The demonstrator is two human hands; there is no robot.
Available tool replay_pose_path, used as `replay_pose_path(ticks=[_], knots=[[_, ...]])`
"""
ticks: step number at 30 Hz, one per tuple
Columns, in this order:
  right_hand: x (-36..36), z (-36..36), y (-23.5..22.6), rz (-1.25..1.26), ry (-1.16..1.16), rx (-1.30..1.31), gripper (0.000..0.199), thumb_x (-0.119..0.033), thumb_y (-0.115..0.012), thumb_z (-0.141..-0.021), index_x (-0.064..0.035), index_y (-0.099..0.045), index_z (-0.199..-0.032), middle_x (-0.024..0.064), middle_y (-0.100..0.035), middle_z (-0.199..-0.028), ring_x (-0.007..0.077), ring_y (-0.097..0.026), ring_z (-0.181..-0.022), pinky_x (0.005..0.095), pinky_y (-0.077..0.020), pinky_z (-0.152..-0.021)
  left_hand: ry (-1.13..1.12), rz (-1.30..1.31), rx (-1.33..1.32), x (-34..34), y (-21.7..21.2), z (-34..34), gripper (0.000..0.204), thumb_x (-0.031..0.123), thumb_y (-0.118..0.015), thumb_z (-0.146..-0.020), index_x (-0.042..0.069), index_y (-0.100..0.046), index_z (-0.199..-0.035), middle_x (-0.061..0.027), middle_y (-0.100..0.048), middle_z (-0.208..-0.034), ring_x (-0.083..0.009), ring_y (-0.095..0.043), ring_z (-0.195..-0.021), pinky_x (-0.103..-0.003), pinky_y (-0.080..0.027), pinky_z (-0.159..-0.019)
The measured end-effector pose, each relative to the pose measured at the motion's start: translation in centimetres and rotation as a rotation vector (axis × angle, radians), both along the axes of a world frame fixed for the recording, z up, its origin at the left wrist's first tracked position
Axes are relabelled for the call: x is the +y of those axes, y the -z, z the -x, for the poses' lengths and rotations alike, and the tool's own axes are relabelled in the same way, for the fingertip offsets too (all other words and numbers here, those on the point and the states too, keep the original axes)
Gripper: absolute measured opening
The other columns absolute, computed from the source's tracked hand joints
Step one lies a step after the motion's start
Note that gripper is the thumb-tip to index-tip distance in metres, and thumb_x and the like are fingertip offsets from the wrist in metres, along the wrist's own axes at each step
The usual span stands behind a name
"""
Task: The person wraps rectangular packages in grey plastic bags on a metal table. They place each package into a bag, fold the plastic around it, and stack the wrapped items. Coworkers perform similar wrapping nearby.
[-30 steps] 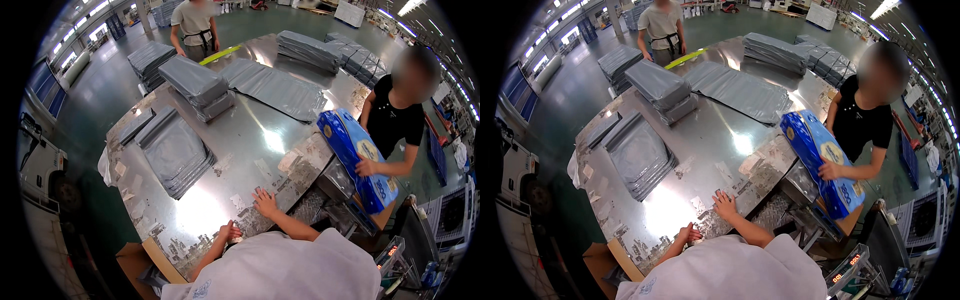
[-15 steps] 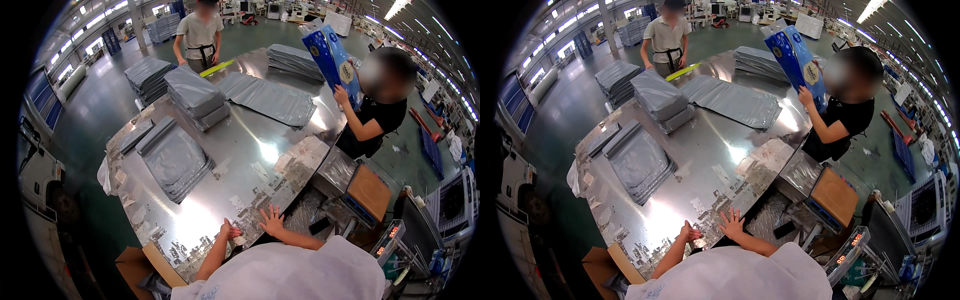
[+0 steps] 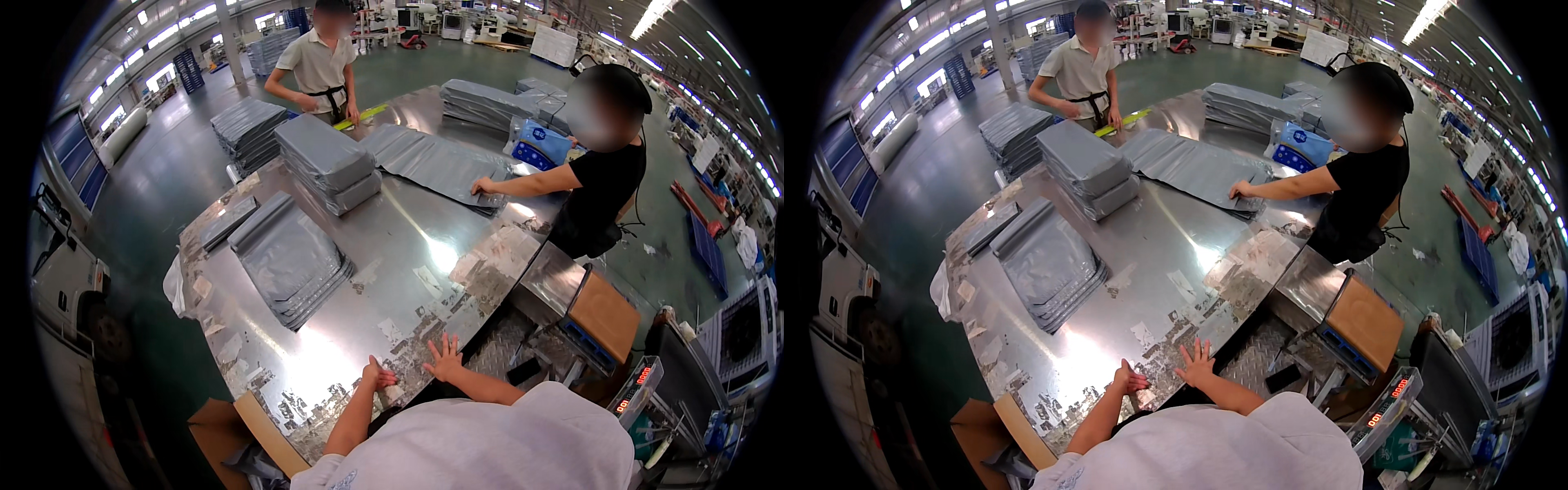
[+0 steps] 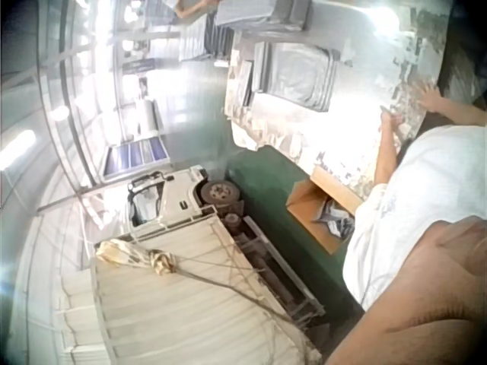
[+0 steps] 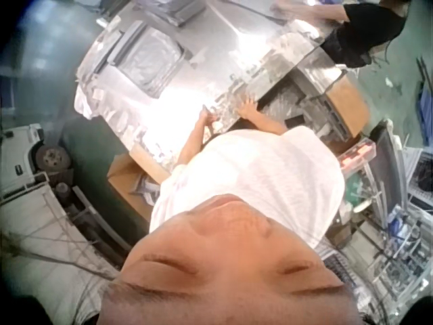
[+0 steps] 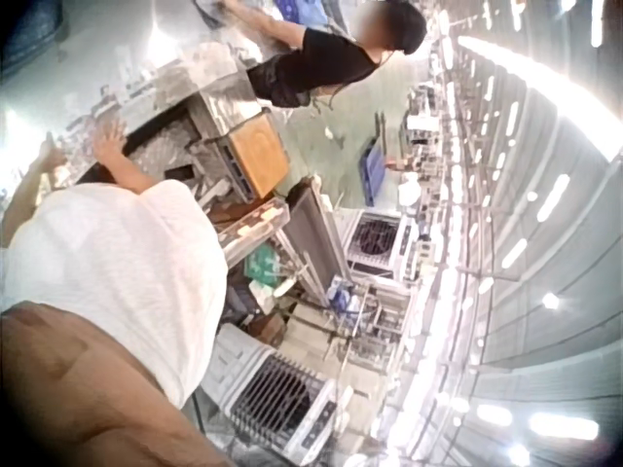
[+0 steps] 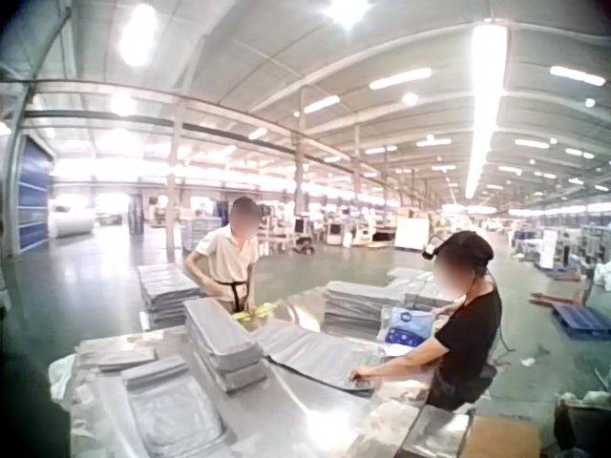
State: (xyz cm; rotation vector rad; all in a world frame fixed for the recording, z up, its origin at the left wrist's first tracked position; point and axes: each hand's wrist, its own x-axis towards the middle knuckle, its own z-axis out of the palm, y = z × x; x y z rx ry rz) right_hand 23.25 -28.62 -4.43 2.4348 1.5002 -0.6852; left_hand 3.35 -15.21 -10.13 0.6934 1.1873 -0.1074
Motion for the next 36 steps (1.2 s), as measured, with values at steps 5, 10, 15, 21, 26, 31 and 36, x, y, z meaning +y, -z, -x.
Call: replay_pose_path(ticks=[5, 10, 15, 21, 26, 31, 36], knots=[[0.2, 0.1, -0.3, 0.033, -0.009, -0.010, 0.075, -0.063, -0.029, -0.079, -0.0268, 0.005, -0.135, 0.0173, 0.018, -0.137, 0.0422, 0.015, -0.124, 0.0562, -0.0244, -0.091, -0.011, 0.040, -0.057, 0.2, 1.6, 0.5, 0.099, 0.074, -0.006, -0.071, -0.011, -0.056, -0.084, -0.0228, -0.061, -0.076, -0.0320, -0.059, -0.057, -0.031, -0.045, -0.049], [0.1, 0.1, -0.1, 0.033, -0.008, -0.038, 0.076, -0.063, -0.030, -0.078, -0.0272, 0.005, -0.135, 0.0172, 0.018, -0.138, 0.0421, 0.013, -0.125, 0.0557, -0.0252, -0.091, -0.021, 0.031, -0.042, 0.1, 1.0, 0.3, 0.098, 0.073, -0.007, -0.072, -0.011, -0.056, -0.084, -0.0233, -0.061, -0.077, -0.0330, -0.059, -0.058, -0.031, -0.044, -0.048], [0.2, 0.1, -0.4, 0.044, -0.011, -0.024, 0.075, -0.063, -0.030, -0.079, -0.0271, 0.006, -0.135, 0.0169, 0.018, -0.138, 0.0419, 0.013, -0.125, 0.0552, -0.0255, -0.091, -0.020, 0.044, -0.028, 0.2, 1.1, 0.2, 0.098, 0.073, -0.007, -0.072, -0.010, -0.057, -0.083, -0.0224, -0.061, -0.077, -0.0321, -0.060, -0.059, -0.030, -0.042, -0.046], [0.3, -0.1, -0.4, 0.059, -0.020, -0.011, 0.075, -0.063, -0.028, -0.079, -0.0264, 0.007, -0.135, 0.0167, 0.017, -0.138, 0.0418, 0.013, -0.125, 0.0547, -0.0261, -0.091, -0.007, 0.029, -0.031, 0.3, 1.7, 0.4, 0.097, 0.072, -0.006, -0.073, -0.009, -0.058, -0.081, -0.0213, -0.062, -0.076, -0.0307, -0.060, -0.058, -0.029, -0.041, -0.045], [0.4, 0.1, -0.7, 0.075, -0.028, -0.029, 0.075, -0.064, -0.027, -0.079, -0.0264, 0.007, -0.135, 0.0170, 0.017, -0.138, 0.0421, 0.014, -0.125, 0.0538, -0.0272, -0.091, 0.014, 0.018, -0.016, 0.2, 1.0, 0.4, 0.096, 0.072, -0.005, -0.073, -0.008, -0.058, -0.081, -0.0204, -0.062, -0.076, -0.0293, -0.061, -0.058, -0.028, -0.040, -0.043], [0.1, 0.0, 0.0, 0.023, -0.026, -0.055, 0.076, -0.064, -0.029, -0.078, -0.0268, 0.004, -0.135, 0.0172, 0.016, -0.138, 0.0428, 0.013, -0.125, 0.0548, -0.0286, -0.089, 0.049, 0.025, -0.016, 0.2, 0.0, 0.3, 0.096, 0.072, -0.004, -0.073, -0.007, -0.058, -0.083, -0.0193, -0.063, -0.077, -0.0281, -0.061, -0.060, -0.027, -0.041, -0.045], [0.0, 0.0, 0.7, -0.030, -0.028, -0.052, 0.076, -0.064, -0.031, -0.078, -0.0266, 0.002, -0.136, 0.0175, 0.014, -0.138, 0.0435, 0.012, -0.125, 0.0554, -0.0290, -0.088, 0.057, -0.004, -0.016, 0.2, 0.6, 0.5, 0.097, 0.072, -0.004, -0.073, -0.008, -0.058, -0.084, -0.0189, -0.063, -0.079, -0.0282, -0.062, -0.061, -0.028, -0.042, -0.045]])
